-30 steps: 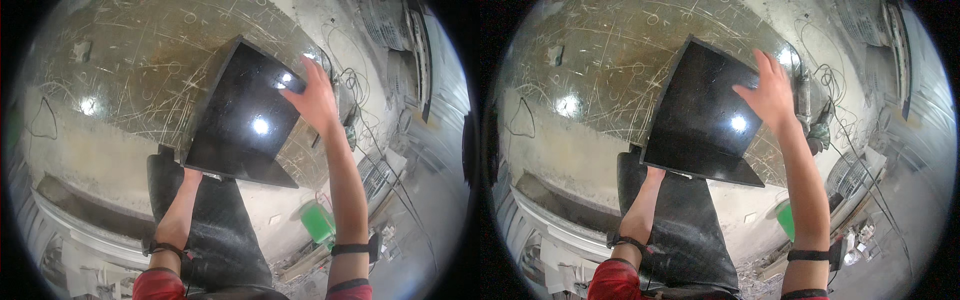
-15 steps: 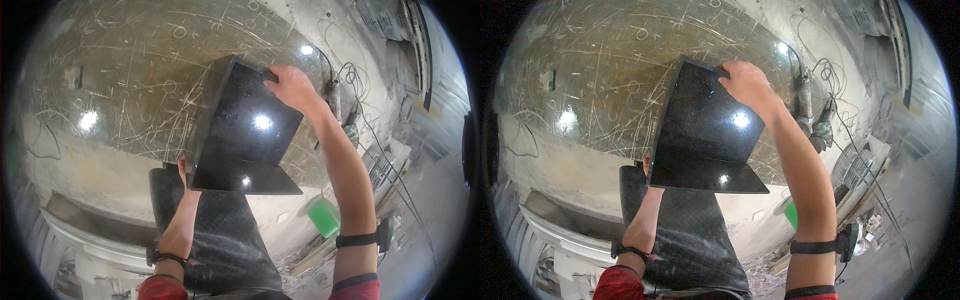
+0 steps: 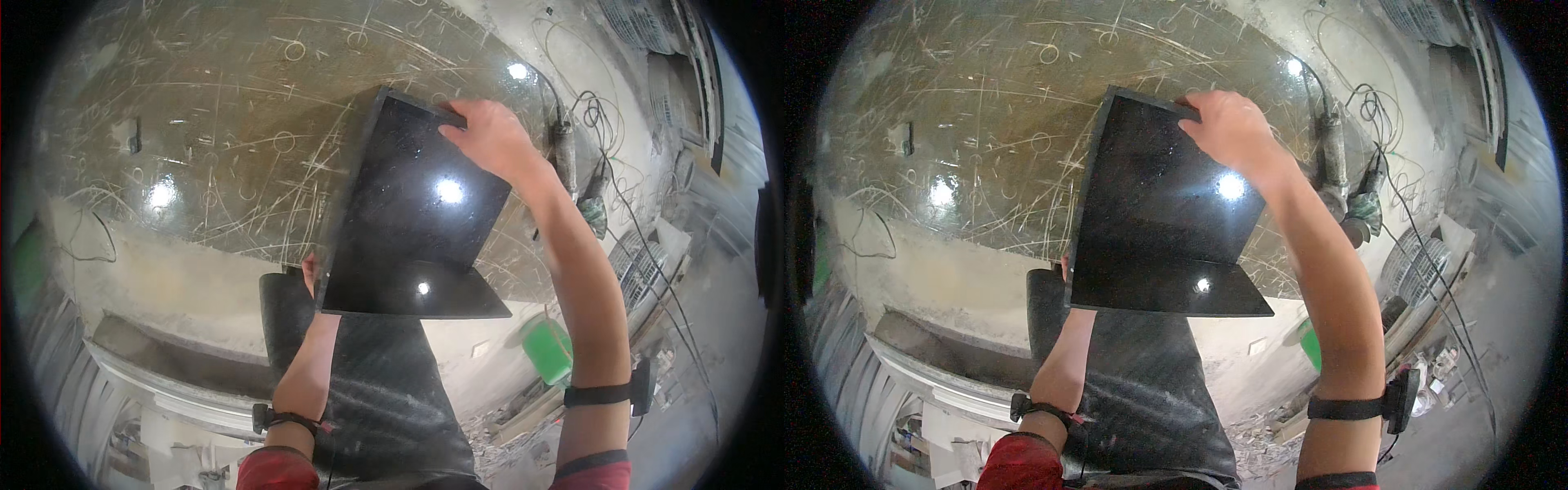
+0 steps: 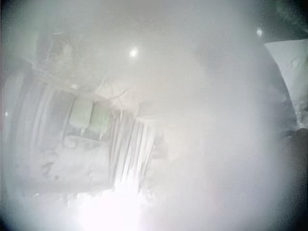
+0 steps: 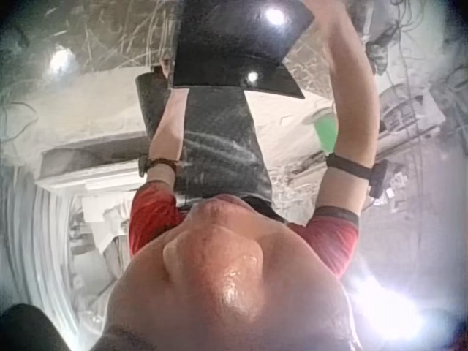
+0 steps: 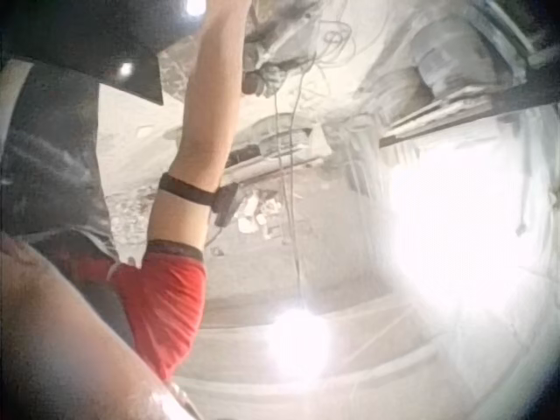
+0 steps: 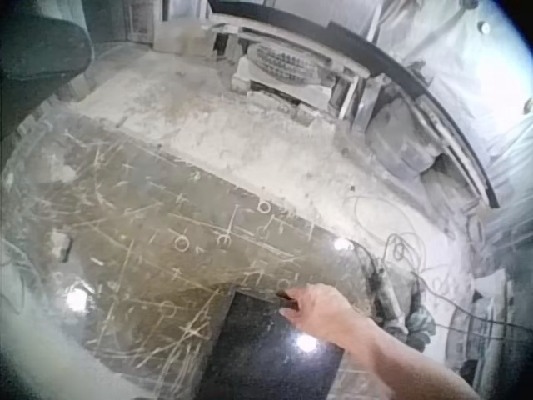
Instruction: Measuring and cutting stone slabs using a large bridge saw machine and then assembling stone pieces.
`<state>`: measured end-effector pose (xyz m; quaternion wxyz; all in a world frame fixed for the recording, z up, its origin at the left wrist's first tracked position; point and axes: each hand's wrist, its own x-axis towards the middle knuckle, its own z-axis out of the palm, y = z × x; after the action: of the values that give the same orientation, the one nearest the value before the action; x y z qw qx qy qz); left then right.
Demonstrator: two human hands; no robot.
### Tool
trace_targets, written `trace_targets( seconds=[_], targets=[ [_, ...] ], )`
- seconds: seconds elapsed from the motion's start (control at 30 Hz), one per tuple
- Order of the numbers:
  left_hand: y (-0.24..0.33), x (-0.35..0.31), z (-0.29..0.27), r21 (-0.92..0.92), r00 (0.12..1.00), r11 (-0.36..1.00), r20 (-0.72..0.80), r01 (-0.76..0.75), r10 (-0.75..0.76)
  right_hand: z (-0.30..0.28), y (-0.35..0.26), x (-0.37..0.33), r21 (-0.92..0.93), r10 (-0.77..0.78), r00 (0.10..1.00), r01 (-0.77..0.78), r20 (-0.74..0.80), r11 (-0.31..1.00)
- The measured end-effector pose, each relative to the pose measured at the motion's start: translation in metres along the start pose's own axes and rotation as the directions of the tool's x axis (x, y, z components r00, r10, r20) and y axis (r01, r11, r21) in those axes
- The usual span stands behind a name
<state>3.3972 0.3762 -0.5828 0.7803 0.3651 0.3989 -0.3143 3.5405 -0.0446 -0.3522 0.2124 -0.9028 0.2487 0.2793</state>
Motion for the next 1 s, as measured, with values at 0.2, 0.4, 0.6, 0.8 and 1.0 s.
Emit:
trace_targets(
  seconds=[0.2,0.4,0.6,0.8,1.0],
  targets=[
    [0.002,0.001,-0.004,-0.136,0.992,0.983,0.007,0.122,-0.122,0.007,0.016,-0.005,0.011,-0.018,0.996,0.019,-0.092,1.0],
    [0.019,-0.001,0.01,-0.25,0.953,0.92,0.108,0.302,-0.283,0.008,0.027,-0.021,-0.013,-0.033,0.984,0.031,-0.174,0.999],
    [0.017,-0.003,0.021,-0.007,0.978,0.978,0.046,0.206,-0.206,0.001,0.057,-0.065,0.025,0.04,0.963,-0.034,-0.266,0.999],
    [0.093,-0.019,-0.001,0.426,0.989,0.904,-0.12,-0.025,0.084,0.026,0.08,-0.146,0.113,0.126,0.755,-0.07,-0.644,0.991],
    [0.161,0.008,0.179,0.873,0.909,0.3,0.303,-0.385,0.287,0.148,0.106,-0.159,0.275,0.185,0.974,-0.144,-0.128,0.95]
  ],
)
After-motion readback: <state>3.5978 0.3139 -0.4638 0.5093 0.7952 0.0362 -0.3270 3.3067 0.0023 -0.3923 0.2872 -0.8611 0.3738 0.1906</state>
